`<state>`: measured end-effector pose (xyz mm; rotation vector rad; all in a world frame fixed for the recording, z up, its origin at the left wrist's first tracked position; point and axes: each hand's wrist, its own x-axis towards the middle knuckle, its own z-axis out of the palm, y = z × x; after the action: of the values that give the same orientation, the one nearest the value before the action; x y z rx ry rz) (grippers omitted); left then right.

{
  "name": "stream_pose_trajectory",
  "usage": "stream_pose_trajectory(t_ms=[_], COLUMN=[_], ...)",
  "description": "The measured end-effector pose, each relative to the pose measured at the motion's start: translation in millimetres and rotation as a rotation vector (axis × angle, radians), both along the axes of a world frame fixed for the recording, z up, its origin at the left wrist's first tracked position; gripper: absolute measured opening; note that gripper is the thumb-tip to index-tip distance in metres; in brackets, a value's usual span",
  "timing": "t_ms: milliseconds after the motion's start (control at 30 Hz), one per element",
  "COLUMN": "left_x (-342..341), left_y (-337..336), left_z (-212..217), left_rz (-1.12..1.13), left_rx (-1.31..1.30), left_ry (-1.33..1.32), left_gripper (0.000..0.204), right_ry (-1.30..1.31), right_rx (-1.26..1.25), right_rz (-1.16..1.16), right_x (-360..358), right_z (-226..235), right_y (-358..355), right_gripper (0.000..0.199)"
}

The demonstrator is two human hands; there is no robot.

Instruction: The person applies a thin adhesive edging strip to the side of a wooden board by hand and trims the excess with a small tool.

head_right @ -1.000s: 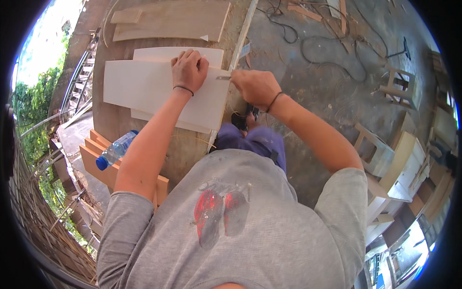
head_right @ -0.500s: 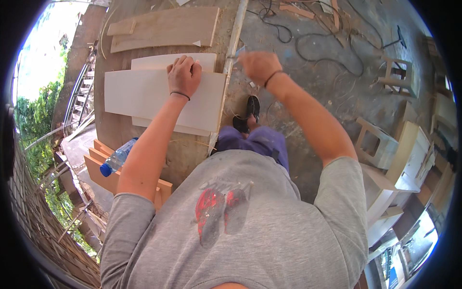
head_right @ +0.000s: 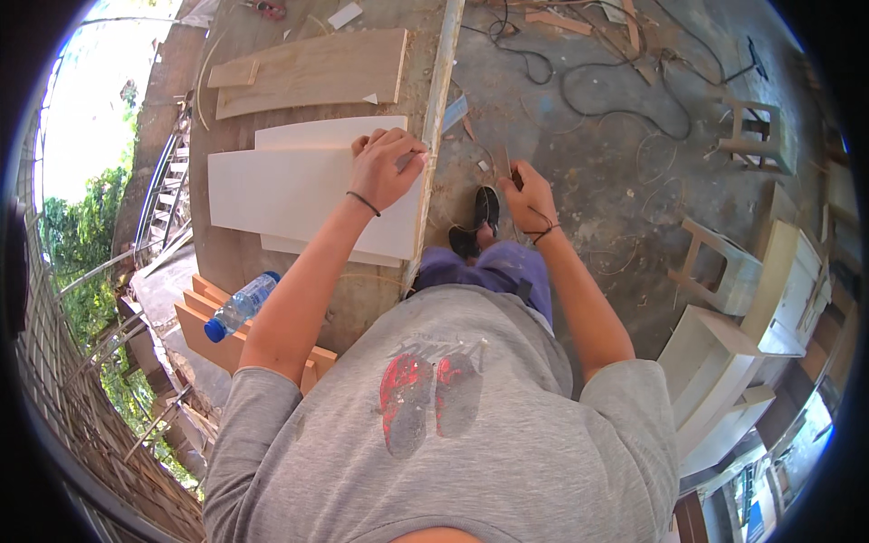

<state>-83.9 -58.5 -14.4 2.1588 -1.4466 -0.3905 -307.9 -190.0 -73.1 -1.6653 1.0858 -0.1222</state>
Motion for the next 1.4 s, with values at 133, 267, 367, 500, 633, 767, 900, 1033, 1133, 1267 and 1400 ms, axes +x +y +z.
stream_pose_trajectory(t_ms=[133,267,367,500,633,767,900,1033,1133,1267,1400], left_x=[-4,-8,-7,2,2,-7,-4,17,22,22,23], left_y=[-4,-11,-13,-1,1,-8,-1,56,90,100,98], left_z=[-5,-19,-23,-14,-8,-15,-22,-14,-14,-22,-24], left_rz=[0.034,0.113,0.246,0.071,0.029,0.126,0.286,0.265,0.326,0.337,0.369], left_rx=[0.059,0.016,-0.075,-0.078,-0.001,0.073,-0.207,-0.086,0.257,0.138,0.116], left_ry=[0.004,-0.044,0.036,0.144,0.089,0.004,0.023,-0.263,-0.314,-0.326,-0.327], left_gripper=[0.007,0.010,0.011,0.011,0.009,0.008,0.010,0.037,0.055,0.055,0.054], right_ry=[-0.181,-0.163,-0.131,-0.272,-0.321,-0.230,-0.306,-0.343,-0.397,-0.322,-0.138], right_rx=[0.110,0.138,0.188,0.415,0.261,0.004,-0.319,-0.283,-0.591,-0.829,-0.892], right_rz=[-0.121,-0.035,0.018,-0.134,-0.053,0.059,0.099,0.280,0.492,0.611,0.628], right_x=[-1,5,8,9,6,3,12,36,60,80,66], right_z=[3,6,9,10,4,1,16,42,50,44,47], right_y=[10,6,-3,-10,-7,-1,6,17,21,21,57], right_gripper=[0.025,0.026,0.024,0.021,0.022,0.023,0.020,0.018,0.023,0.029,0.032])
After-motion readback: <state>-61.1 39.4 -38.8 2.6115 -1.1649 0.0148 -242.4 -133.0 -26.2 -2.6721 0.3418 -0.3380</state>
